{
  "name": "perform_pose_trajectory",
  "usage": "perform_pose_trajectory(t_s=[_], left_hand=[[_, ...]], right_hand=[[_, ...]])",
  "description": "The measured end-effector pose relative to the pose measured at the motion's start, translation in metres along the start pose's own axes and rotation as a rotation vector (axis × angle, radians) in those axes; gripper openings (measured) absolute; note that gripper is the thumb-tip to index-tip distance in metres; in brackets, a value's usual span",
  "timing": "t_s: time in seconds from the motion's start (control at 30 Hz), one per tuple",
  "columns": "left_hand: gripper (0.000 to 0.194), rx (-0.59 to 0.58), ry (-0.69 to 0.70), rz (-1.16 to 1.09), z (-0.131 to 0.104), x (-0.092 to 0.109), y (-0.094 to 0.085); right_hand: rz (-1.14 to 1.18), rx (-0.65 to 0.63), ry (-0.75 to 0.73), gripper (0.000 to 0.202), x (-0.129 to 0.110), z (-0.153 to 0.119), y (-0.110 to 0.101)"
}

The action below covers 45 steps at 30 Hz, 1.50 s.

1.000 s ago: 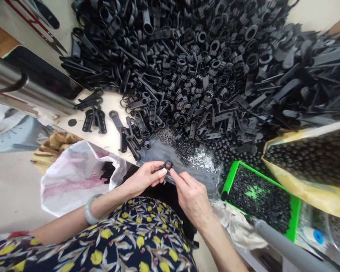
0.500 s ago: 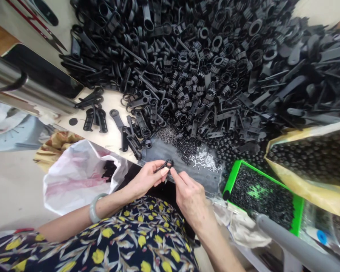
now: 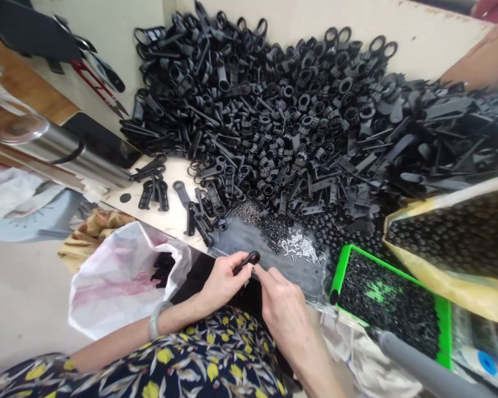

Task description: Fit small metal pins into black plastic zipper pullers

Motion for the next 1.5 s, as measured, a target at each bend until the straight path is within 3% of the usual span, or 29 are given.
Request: perform_pose_trajectory(t_s=[0.07,0.13,0.2,0.27,0.33,0.37,0.47,0.6,0.83,0.97,1.07,1.13,1.2,1.27,1.33,1.4,1.5], left_hand=[[0.017,0.062,-0.013,0.019,-0.007,0.008,-0.010],[0.019,0.124,0.000,0.046,-0.013,0.018,-0.032],[0.019,0.255,0.066,0.085,-0.016,0.028,-0.070],[0.021,0.498,0.111,0.102,-0.013,0.029,-0.120],[0.024,0.674,0.099,0.157,-0.006,0.021,-0.166],[0.027,0.708,0.086,0.158,0.000,0.013,-0.184],[0.034,0.682,0.042,0.162,0.015,-0.012,-0.213],[0.032,0.683,0.108,0.383,0.033,-0.026,-0.206],[0.037,0.877,0.243,0.571,0.053,-0.020,-0.200],[0.036,0.985,0.334,0.579,0.041,-0.011,-0.201],[0.036,1.042,0.518,0.574,0.019,0.000,-0.185],[0.039,0.869,0.697,0.652,0.010,0.007,-0.160],[0.043,0.563,0.850,0.790,0.008,0.010,-0.129],[0.041,0.270,0.904,0.880,0.014,0.008,-0.103],[0.039,0.058,0.900,0.900,0.023,0.006,-0.088],[0.038,-0.065,0.891,0.890,0.031,0.005,-0.081],[0.032,-0.078,0.860,0.878,0.036,0.011,-0.079]], right_hand=[[0.084,0.082,-0.022,0.040,-0.003,-0.008,-0.012],[0.154,0.148,-0.002,0.035,-0.001,-0.009,-0.025],[0.193,0.185,0.063,0.032,0.009,0.000,-0.032],[0.190,0.237,0.100,0.027,0.024,0.019,-0.034],[0.170,0.258,0.046,0.026,0.036,0.043,-0.028],[0.132,0.258,0.009,0.026,0.040,0.055,-0.024],[-0.025,0.239,-0.033,0.023,0.043,0.082,-0.009],[-0.140,0.251,-0.052,0.021,0.032,0.093,0.000],[-0.039,0.201,-0.184,0.029,-0.013,0.104,0.031],[-0.068,0.154,-0.096,0.025,-0.038,0.118,0.051],[-0.069,0.156,-0.010,0.026,-0.041,0.117,0.049],[-0.049,0.181,0.010,0.028,-0.035,0.107,0.040],[-0.033,0.216,-0.003,0.027,-0.025,0.090,0.032],[-0.023,0.242,-0.033,0.025,-0.014,0.071,0.026],[-0.018,0.235,-0.059,0.025,-0.002,0.055,0.023],[-0.006,0.222,-0.059,0.029,0.011,0.043,0.020],[-0.002,0.270,-0.008,0.031,0.029,0.037,0.007]])
Point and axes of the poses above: each hand's wrist, its own z-axis towards the middle knuckle, its own y-axis out of the palm, x = y × z, the point moved 4 cm from there along z, towards the middle knuckle, and after that the axes turned 9 degrees about -y, right-handed, at the moved point
